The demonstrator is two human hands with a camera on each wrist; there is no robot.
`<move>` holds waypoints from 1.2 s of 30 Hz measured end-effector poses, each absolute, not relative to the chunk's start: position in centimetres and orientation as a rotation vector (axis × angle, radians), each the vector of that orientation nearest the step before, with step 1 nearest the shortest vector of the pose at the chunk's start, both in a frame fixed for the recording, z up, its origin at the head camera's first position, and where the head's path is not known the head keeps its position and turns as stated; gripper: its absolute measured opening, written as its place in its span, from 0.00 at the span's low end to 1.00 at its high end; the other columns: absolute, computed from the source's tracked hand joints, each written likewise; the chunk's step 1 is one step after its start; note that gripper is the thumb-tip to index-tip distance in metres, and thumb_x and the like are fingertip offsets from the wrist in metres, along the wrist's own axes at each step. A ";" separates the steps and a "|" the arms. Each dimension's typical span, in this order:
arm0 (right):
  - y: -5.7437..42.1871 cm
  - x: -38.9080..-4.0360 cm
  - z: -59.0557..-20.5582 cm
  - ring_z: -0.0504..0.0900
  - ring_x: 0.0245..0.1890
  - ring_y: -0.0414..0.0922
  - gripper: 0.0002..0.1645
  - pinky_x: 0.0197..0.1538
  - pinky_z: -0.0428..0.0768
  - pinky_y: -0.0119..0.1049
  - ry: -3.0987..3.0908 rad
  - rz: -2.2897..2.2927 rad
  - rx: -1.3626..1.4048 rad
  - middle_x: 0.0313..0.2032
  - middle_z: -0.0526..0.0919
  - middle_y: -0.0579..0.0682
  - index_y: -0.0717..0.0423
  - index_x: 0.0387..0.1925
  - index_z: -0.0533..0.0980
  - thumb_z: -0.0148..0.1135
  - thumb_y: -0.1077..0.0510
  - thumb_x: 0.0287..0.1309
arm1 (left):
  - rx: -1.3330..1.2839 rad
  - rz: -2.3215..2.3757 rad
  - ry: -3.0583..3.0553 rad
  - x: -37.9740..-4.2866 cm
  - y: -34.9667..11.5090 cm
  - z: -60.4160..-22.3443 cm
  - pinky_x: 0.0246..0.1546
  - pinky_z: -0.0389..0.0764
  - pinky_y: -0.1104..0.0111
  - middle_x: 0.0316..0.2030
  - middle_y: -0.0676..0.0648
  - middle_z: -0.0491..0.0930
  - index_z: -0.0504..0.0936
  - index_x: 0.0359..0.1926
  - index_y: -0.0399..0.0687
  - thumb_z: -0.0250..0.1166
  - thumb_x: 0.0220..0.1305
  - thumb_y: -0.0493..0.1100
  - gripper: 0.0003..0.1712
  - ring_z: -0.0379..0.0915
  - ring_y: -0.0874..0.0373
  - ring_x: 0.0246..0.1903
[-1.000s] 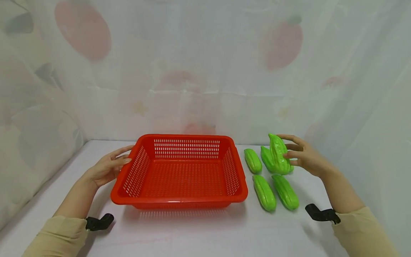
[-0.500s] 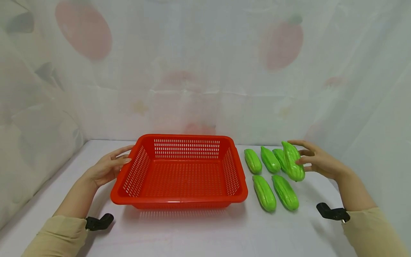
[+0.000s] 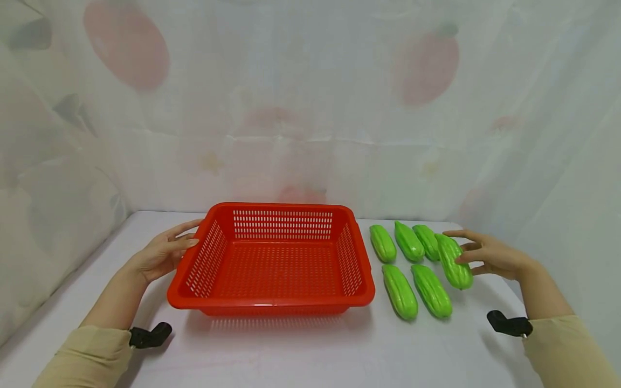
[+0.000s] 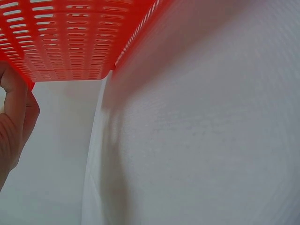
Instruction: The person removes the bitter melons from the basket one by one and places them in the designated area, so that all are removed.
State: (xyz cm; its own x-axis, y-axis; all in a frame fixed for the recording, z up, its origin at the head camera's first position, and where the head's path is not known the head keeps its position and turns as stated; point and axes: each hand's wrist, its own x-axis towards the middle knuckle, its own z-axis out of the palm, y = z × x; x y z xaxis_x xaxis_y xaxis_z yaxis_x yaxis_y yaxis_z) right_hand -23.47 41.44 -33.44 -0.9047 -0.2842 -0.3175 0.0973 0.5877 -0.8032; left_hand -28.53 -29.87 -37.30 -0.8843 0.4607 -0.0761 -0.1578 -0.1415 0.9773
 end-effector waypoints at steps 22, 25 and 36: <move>42.9 -22.7 -35.8 0.77 0.54 0.38 0.45 0.51 0.80 0.43 2.217 -1.188 -0.130 0.70 0.50 0.77 0.52 0.76 0.51 0.60 0.55 0.63 | 0.350 2.083 1.713 -28.7 -30.0 -37.4 0.45 0.87 0.65 0.48 0.56 0.83 0.63 0.68 0.61 0.47 0.76 0.37 0.24 0.84 0.61 0.43; 42.8 -22.6 -35.9 0.78 0.52 0.39 0.45 0.50 0.81 0.43 2.215 -1.184 -0.120 0.70 0.51 0.77 0.54 0.76 0.51 0.61 0.55 0.63 | 0.342 2.081 1.719 -28.7 -30.0 -37.4 0.45 0.87 0.64 0.49 0.56 0.83 0.63 0.68 0.61 0.47 0.76 0.37 0.24 0.84 0.61 0.44; 42.6 -22.8 -36.3 0.77 0.54 0.43 0.46 0.51 0.81 0.45 2.232 -1.164 -0.080 0.69 0.53 0.76 0.57 0.76 0.49 0.61 0.54 0.64 | 0.352 2.092 1.689 -28.7 -30.0 -37.4 0.45 0.87 0.64 0.49 0.56 0.84 0.63 0.68 0.60 0.46 0.76 0.36 0.24 0.85 0.61 0.44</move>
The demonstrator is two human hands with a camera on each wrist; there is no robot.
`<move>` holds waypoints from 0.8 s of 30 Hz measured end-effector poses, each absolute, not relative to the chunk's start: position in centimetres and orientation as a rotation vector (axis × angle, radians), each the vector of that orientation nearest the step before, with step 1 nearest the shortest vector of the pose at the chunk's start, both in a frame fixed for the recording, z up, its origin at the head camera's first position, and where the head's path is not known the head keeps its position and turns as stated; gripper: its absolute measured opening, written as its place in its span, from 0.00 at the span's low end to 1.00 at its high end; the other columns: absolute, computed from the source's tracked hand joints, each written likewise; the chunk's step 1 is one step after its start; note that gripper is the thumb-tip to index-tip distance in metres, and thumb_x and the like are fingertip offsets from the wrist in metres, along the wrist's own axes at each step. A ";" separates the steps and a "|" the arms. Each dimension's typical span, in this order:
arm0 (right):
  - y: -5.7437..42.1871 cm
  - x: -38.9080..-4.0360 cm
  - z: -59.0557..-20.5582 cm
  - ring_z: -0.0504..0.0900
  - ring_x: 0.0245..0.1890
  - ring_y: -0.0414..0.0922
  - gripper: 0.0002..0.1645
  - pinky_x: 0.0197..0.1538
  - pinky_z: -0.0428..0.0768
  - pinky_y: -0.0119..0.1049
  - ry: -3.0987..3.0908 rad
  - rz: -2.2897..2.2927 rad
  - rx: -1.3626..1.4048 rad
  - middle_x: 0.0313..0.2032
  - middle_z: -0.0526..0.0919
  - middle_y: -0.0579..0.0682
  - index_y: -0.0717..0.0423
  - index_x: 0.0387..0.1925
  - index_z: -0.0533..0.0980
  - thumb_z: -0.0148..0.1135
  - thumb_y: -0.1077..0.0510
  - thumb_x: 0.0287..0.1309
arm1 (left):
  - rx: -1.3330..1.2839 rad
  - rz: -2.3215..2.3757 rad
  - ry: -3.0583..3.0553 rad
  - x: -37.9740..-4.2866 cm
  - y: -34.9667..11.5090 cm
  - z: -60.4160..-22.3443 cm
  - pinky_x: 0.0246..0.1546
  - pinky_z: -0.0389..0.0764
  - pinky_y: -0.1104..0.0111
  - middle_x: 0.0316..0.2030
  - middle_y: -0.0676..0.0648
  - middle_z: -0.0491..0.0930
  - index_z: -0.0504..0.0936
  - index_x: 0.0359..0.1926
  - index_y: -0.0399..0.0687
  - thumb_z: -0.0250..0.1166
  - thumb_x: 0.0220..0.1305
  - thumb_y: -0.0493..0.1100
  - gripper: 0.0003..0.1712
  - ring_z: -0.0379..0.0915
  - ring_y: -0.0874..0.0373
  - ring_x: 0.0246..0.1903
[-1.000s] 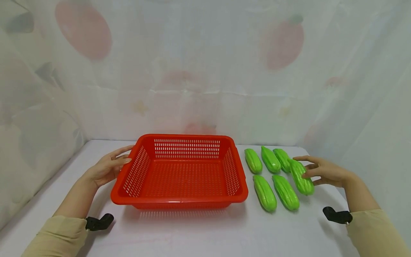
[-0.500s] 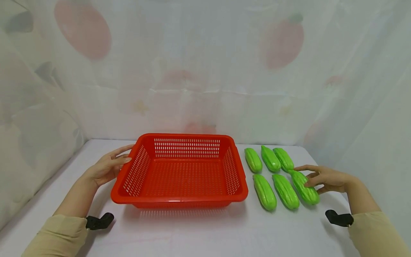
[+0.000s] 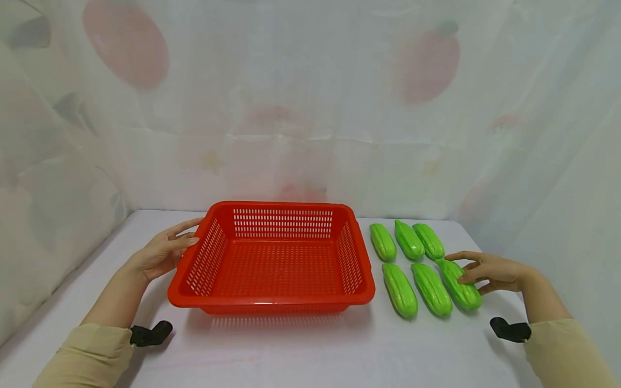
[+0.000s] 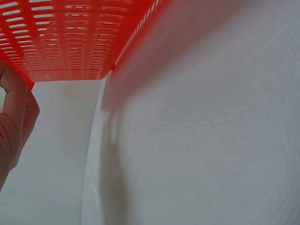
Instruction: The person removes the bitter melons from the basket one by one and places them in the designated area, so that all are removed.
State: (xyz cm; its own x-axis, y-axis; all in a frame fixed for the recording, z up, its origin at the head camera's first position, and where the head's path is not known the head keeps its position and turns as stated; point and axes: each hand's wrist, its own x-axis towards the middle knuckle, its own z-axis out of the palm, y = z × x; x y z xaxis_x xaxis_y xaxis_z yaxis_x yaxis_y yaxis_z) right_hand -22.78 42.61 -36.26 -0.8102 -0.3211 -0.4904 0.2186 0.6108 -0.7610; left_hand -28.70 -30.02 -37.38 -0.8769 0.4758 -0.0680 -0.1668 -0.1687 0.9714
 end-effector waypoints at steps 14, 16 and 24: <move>42.7 -22.7 -36.5 0.75 0.61 0.51 0.47 0.53 0.82 0.50 2.251 -1.136 -0.035 0.70 0.50 0.78 0.56 0.76 0.50 0.63 0.54 0.63 | 0.354 2.083 1.705 -28.5 -29.9 -37.3 0.45 0.87 0.65 0.48 0.56 0.83 0.62 0.68 0.60 0.46 0.76 0.37 0.24 0.84 0.61 0.43; 42.7 -22.6 -36.5 0.75 0.60 0.50 0.47 0.53 0.82 0.50 2.247 -1.140 -0.033 0.70 0.50 0.78 0.56 0.76 0.50 0.63 0.54 0.63 | 0.353 2.083 1.705 -28.5 -29.9 -37.3 0.45 0.87 0.65 0.48 0.56 0.83 0.62 0.69 0.60 0.46 0.76 0.37 0.24 0.85 0.61 0.43; 42.7 -22.6 -36.4 0.76 0.59 0.49 0.46 0.53 0.82 0.49 2.238 -1.147 -0.027 0.70 0.51 0.77 0.56 0.75 0.50 0.62 0.54 0.63 | 0.338 2.080 1.723 -28.5 -29.8 -37.3 0.45 0.87 0.64 0.48 0.56 0.83 0.61 0.69 0.60 0.47 0.76 0.37 0.25 0.85 0.61 0.43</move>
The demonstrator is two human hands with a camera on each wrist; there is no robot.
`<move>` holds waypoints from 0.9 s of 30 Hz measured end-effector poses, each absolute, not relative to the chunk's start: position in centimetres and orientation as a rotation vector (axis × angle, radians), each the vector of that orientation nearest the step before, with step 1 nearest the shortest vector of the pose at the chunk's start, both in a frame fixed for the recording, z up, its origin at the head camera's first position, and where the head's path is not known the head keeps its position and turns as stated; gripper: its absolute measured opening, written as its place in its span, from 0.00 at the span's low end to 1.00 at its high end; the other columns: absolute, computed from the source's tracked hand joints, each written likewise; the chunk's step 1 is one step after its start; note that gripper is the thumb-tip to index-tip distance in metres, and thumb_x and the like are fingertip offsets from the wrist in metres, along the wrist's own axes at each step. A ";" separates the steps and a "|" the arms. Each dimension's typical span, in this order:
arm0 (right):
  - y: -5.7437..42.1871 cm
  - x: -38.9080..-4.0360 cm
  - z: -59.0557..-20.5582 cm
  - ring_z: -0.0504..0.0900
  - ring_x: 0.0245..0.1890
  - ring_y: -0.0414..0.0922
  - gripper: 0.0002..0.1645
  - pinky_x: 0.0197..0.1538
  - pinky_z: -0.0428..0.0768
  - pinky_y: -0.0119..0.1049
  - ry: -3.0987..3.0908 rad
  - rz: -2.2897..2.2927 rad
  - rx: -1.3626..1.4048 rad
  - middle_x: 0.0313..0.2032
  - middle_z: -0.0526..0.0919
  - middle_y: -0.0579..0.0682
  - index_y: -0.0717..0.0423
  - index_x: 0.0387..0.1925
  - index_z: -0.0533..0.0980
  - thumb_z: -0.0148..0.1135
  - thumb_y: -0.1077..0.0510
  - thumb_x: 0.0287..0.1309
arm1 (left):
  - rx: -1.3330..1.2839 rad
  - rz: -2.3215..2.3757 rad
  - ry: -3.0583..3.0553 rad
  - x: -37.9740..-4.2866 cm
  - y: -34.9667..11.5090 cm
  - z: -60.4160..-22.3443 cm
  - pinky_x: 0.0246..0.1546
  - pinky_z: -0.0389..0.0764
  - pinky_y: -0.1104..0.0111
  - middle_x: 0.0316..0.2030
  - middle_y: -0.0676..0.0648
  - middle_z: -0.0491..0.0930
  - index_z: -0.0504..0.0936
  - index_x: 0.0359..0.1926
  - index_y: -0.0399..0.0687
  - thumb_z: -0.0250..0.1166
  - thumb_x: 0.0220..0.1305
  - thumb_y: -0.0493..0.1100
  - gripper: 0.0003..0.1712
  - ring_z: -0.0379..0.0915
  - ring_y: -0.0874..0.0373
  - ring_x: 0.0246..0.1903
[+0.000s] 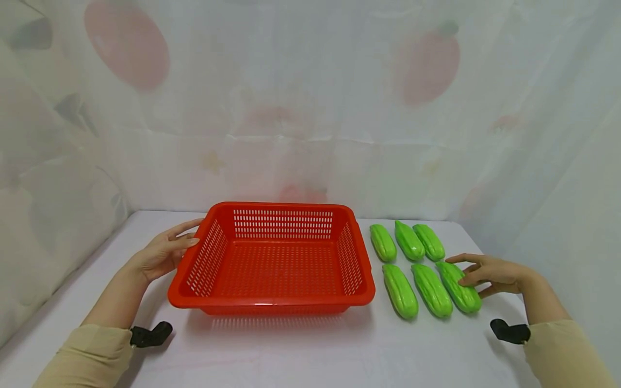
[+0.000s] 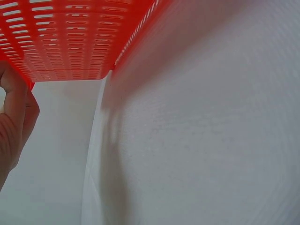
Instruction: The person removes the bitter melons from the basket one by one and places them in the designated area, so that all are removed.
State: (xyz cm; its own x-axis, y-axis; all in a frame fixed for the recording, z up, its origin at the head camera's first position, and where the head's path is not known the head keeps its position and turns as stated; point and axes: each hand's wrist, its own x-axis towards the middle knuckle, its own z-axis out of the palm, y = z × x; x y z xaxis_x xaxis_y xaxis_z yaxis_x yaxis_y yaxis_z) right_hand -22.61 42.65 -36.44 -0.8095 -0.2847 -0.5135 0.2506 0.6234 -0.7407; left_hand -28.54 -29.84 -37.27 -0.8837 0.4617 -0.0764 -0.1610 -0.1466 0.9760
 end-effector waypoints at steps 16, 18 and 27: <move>42.5 -22.5 -36.5 0.74 0.62 0.54 0.47 0.53 0.83 0.51 2.264 -1.128 -0.030 0.70 0.52 0.78 0.57 0.76 0.50 0.63 0.53 0.63 | 0.369 2.094 1.685 -28.6 -30.0 -37.2 0.45 0.87 0.65 0.48 0.55 0.83 0.62 0.69 0.59 0.47 0.76 0.36 0.25 0.84 0.61 0.42; 42.5 -22.5 -36.6 0.74 0.62 0.54 0.47 0.53 0.83 0.51 2.267 -1.124 -0.028 0.70 0.52 0.78 0.57 0.76 0.50 0.63 0.53 0.63 | 0.371 2.094 1.682 -28.5 -30.0 -37.2 0.45 0.87 0.65 0.48 0.55 0.84 0.62 0.68 0.59 0.47 0.76 0.36 0.25 0.85 0.61 0.42; 42.7 -22.5 -36.7 0.75 0.61 0.53 0.47 0.53 0.83 0.51 2.271 -1.119 -0.043 0.69 0.53 0.78 0.59 0.75 0.50 0.62 0.52 0.63 | 0.380 2.098 1.674 -28.5 -29.9 -37.2 0.45 0.87 0.65 0.48 0.55 0.83 0.62 0.69 0.58 0.47 0.76 0.35 0.25 0.85 0.61 0.42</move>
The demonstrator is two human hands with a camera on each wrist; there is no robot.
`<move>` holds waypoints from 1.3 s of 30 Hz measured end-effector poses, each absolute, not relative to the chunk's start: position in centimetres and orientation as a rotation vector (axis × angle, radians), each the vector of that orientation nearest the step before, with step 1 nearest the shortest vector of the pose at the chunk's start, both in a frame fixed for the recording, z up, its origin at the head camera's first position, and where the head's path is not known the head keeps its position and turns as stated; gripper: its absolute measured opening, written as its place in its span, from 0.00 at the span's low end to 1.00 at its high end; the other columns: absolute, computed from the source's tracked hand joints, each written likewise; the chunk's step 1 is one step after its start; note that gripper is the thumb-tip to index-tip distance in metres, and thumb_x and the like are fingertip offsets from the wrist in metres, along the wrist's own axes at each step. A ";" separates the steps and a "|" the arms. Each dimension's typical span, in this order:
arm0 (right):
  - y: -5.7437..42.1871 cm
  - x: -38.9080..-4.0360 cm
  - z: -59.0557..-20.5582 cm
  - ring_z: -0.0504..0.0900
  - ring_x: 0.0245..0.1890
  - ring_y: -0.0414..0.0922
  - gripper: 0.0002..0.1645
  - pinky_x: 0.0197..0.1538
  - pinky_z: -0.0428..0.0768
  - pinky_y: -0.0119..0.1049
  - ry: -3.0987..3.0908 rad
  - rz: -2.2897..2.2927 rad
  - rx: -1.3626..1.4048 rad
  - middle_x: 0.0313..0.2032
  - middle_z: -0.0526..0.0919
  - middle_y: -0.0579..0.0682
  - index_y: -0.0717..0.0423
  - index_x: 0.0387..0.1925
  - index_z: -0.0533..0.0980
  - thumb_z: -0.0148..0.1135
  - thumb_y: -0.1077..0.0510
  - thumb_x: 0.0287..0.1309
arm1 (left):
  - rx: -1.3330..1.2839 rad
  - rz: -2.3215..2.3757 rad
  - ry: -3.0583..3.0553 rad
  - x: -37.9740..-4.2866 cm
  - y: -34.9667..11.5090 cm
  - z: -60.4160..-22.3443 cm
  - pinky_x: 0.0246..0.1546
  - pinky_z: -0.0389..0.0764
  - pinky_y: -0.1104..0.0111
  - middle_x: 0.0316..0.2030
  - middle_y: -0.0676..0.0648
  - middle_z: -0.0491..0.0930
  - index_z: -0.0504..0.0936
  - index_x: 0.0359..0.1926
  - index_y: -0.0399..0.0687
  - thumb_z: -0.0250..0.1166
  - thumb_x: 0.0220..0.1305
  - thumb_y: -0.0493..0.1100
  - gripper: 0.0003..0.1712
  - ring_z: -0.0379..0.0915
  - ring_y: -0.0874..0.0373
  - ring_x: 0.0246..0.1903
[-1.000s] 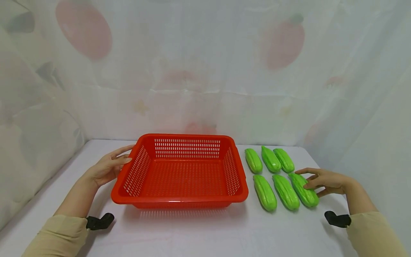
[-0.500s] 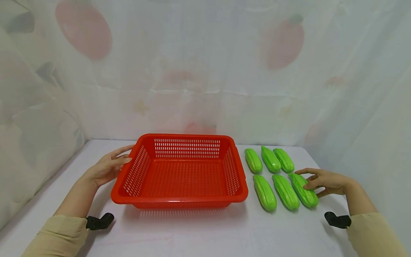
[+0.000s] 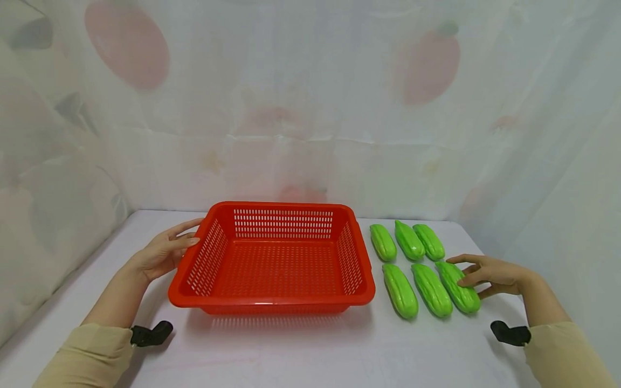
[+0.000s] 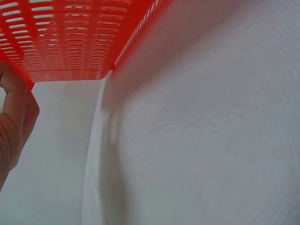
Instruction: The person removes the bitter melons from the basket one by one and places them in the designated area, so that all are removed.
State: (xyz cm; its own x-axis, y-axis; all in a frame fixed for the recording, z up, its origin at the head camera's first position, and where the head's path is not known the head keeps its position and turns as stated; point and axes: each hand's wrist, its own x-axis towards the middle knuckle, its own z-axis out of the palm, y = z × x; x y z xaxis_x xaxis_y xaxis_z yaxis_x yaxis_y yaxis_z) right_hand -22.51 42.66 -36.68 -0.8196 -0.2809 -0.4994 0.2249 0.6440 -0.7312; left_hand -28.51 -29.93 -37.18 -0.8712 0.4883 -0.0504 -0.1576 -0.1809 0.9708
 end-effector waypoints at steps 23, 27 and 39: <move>41.3 -22.2 -35.4 0.75 0.61 0.65 0.44 0.51 0.84 0.51 2.417 -0.998 -0.012 0.70 0.56 0.76 0.66 0.74 0.50 0.52 0.43 0.71 | 0.281 1.850 2.137 -28.2 -30.0 -36.7 0.44 0.86 0.66 0.48 0.57 0.78 0.44 0.78 0.50 0.56 0.73 0.42 0.41 0.80 0.64 0.43; 40.0 -22.2 -33.8 0.71 0.62 0.72 0.41 0.51 0.83 0.56 2.625 -0.867 -0.077 0.67 0.61 0.78 0.69 0.71 0.53 0.49 0.43 0.73 | 0.286 1.600 2.476 -27.7 -29.4 -35.5 0.45 0.85 0.70 0.57 0.44 0.70 0.41 0.78 0.47 0.62 0.69 0.47 0.48 0.78 0.62 0.46; 32.1 -22.5 -30.1 0.58 0.68 0.73 0.40 0.64 0.62 0.71 3.224 -0.803 -0.195 0.70 0.60 0.74 0.67 0.71 0.57 0.45 0.41 0.74 | 0.450 0.949 3.280 -24.6 -23.0 -31.5 0.56 0.73 0.36 0.59 0.25 0.67 0.57 0.71 0.29 0.64 0.63 0.36 0.40 0.67 0.29 0.57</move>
